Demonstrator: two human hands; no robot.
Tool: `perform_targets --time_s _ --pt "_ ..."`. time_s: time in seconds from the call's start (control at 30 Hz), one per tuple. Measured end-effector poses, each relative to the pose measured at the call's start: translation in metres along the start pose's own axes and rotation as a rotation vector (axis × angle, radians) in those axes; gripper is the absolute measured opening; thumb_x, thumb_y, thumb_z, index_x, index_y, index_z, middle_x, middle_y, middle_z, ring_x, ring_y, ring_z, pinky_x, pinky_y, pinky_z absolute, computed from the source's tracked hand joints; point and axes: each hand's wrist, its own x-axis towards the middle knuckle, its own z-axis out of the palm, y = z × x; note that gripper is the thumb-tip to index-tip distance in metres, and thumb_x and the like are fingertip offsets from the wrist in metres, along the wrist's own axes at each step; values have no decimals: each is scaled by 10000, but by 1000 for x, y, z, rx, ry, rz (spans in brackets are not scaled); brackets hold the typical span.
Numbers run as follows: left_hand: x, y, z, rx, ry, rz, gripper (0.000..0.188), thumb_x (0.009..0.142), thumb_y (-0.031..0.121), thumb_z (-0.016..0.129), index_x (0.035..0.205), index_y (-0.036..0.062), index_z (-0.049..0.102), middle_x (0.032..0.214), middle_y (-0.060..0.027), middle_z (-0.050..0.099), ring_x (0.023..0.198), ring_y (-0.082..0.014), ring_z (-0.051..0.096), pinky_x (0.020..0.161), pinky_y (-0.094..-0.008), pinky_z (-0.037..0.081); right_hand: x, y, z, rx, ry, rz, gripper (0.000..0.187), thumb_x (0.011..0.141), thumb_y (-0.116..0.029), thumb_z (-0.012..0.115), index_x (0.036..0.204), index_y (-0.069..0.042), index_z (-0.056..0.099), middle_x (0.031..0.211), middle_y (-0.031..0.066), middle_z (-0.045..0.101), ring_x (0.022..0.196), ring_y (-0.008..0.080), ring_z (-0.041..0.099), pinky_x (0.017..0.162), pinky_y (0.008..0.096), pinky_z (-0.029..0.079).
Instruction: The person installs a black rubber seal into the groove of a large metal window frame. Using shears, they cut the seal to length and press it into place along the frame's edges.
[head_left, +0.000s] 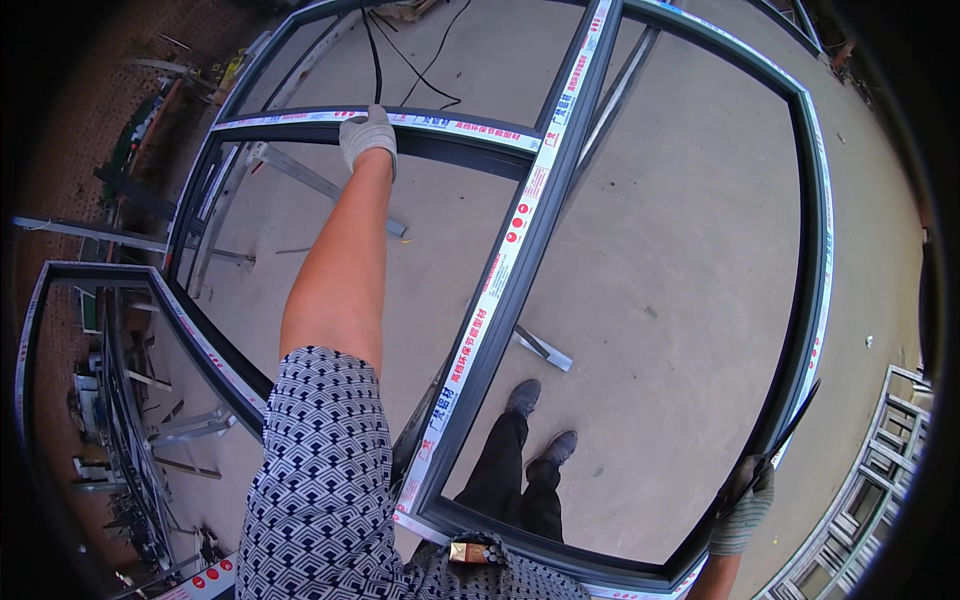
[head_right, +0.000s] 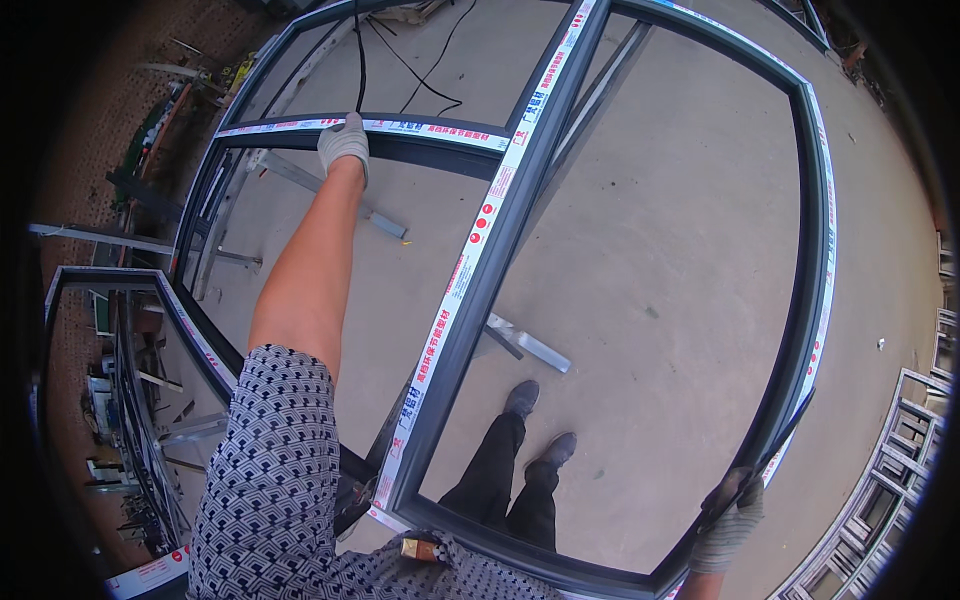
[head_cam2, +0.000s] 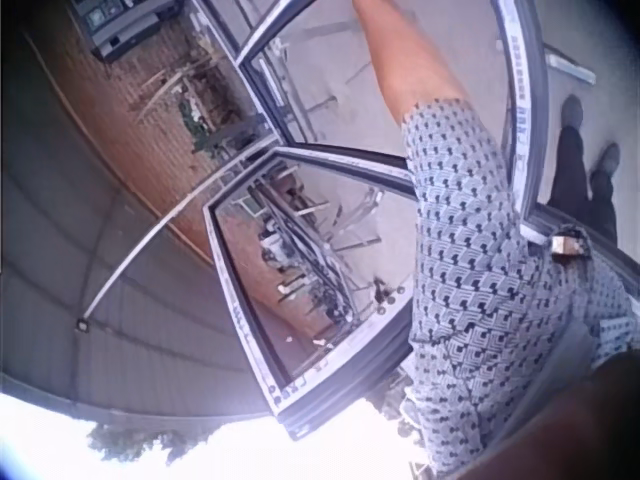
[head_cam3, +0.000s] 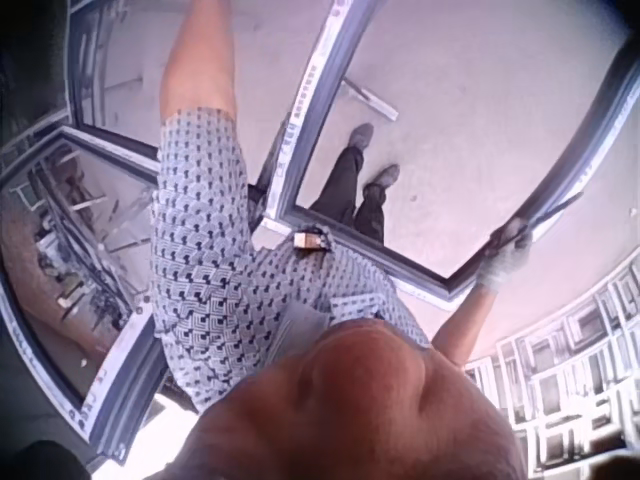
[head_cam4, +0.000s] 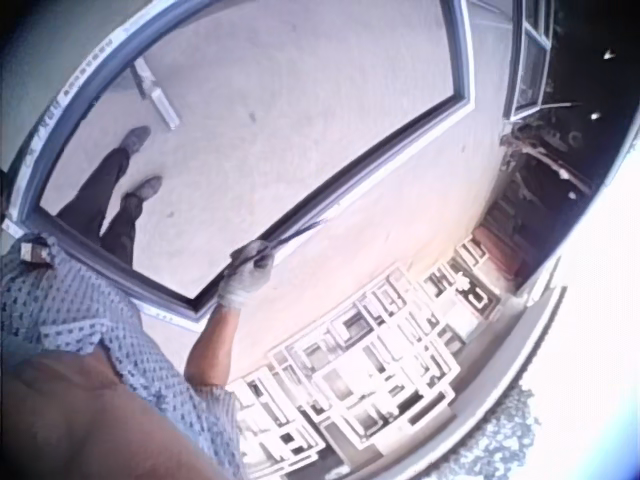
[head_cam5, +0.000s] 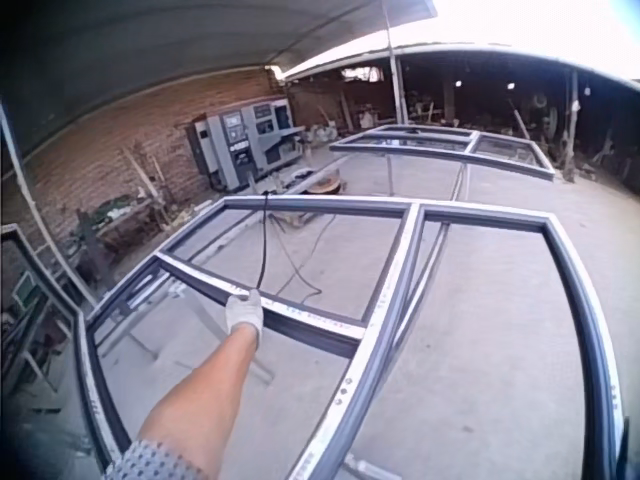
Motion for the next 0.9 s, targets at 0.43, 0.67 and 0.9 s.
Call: perform_targets --time_s 0.43,0.67,0.9 --pt "19 -7 -8 66 -123 227 438 824 376 657 1085 28 702 1097 -205 707 1048 -349 669 940 -400 505 73 -119 160 -12 -392 -175 186 900 -218 657 920 -54 572 670 -5 517 545 81 505 511 228 394" --pt "5 -4 0 151 -155 346 410 790 396 708 989 38 726 1046 -190 693 1006 -335 659 943 -405 501 76 -150 235 69 -598 -173 54 891 -41 600 937 -23 580 697 0 542 549 74 510 504 223 408" --pt "-17 -13 -11 88 -218 542 310 835 291 747 952 15 671 883 -111 700 821 -231 669 810 -337 522 76 -168 281 51 -701 -188 172 906 -170 704 934 -39 597 695 -9 553 542 76 522 490 226 417"
